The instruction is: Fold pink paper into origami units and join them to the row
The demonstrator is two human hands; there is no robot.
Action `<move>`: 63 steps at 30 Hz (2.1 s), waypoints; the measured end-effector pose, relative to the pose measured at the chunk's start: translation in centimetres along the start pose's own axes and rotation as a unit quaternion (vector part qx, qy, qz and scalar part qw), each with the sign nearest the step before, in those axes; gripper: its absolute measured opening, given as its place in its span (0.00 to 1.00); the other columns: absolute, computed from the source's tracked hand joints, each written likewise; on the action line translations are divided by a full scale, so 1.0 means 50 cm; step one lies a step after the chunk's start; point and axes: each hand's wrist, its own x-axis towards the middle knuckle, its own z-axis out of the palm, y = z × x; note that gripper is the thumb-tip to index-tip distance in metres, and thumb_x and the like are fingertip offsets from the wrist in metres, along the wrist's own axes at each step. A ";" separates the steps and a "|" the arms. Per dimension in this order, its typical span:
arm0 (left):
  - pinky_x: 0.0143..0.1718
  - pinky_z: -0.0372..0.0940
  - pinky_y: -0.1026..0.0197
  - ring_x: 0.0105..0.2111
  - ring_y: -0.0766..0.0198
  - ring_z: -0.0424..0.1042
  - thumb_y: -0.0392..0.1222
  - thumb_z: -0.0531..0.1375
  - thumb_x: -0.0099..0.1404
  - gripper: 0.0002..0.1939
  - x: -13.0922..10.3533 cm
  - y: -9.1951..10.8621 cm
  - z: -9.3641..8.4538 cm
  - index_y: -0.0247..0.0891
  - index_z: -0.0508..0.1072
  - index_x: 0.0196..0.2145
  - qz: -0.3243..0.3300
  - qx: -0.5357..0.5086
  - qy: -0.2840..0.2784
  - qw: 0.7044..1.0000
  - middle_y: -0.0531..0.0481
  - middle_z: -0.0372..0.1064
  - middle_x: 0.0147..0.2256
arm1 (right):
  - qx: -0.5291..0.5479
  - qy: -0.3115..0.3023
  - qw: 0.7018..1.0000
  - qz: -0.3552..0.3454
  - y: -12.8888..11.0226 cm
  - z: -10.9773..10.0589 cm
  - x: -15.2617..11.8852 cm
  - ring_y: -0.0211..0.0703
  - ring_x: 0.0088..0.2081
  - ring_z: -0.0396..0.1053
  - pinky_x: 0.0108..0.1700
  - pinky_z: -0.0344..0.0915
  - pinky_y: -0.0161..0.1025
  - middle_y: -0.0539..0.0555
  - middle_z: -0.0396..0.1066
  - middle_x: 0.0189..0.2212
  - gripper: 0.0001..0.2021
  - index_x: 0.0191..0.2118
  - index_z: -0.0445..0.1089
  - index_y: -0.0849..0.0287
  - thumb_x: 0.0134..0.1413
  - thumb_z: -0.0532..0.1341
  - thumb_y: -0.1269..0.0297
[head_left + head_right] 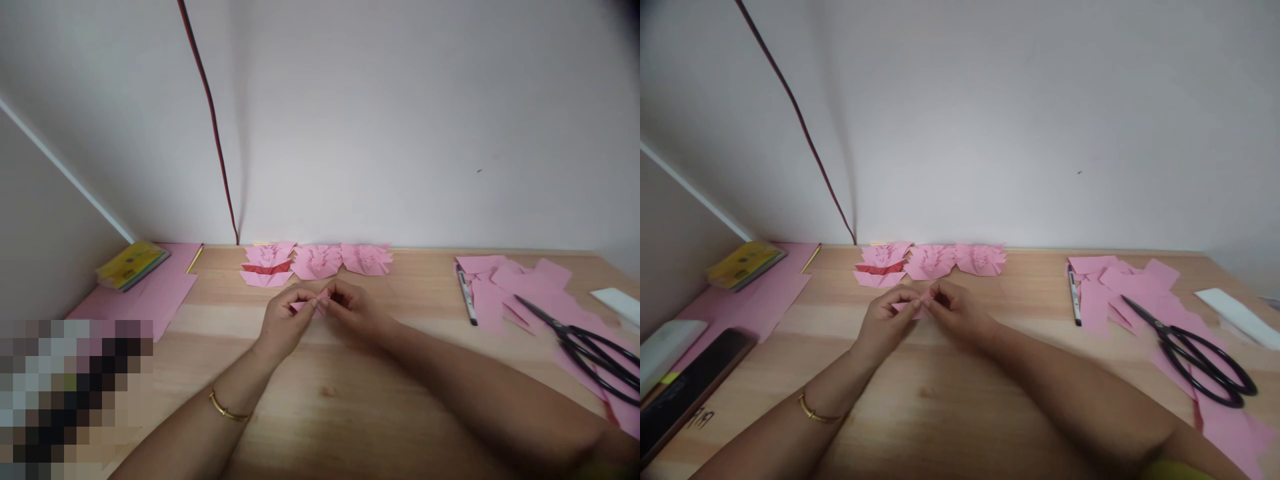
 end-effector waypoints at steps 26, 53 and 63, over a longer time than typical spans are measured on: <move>0.29 0.58 0.66 0.26 0.68 0.64 0.47 0.64 0.55 0.12 -0.002 0.001 0.009 0.34 0.73 0.26 -0.078 -0.093 0.000 0.993 0.51 0.68 0.25 | 0.006 0.000 1.000 0.005 0.000 0.001 0.000 0.36 0.28 0.62 0.31 0.58 0.34 0.51 0.66 0.27 0.08 0.31 0.65 0.60 0.58 0.57 0.61; 0.30 0.60 0.65 0.26 0.66 0.66 0.44 0.62 0.56 0.10 -0.004 -0.004 0.005 0.34 0.73 0.26 -0.093 -0.098 -0.035 0.990 0.50 0.69 0.24 | 0.065 0.020 0.996 -0.062 0.003 0.008 -0.001 0.36 0.28 0.61 0.30 0.59 0.34 0.50 0.65 0.26 0.02 0.31 0.64 0.58 0.52 0.58 0.67; 0.30 0.58 0.65 0.26 0.68 0.65 0.40 0.62 0.55 0.06 -0.001 -0.013 0.002 0.34 0.74 0.27 -0.105 -0.122 -0.018 0.987 0.52 0.69 0.25 | -0.002 0.026 0.990 -0.136 0.002 0.001 0.001 0.37 0.29 0.65 0.32 0.61 0.35 0.52 0.67 0.26 0.05 0.28 0.67 0.58 0.49 0.57 0.74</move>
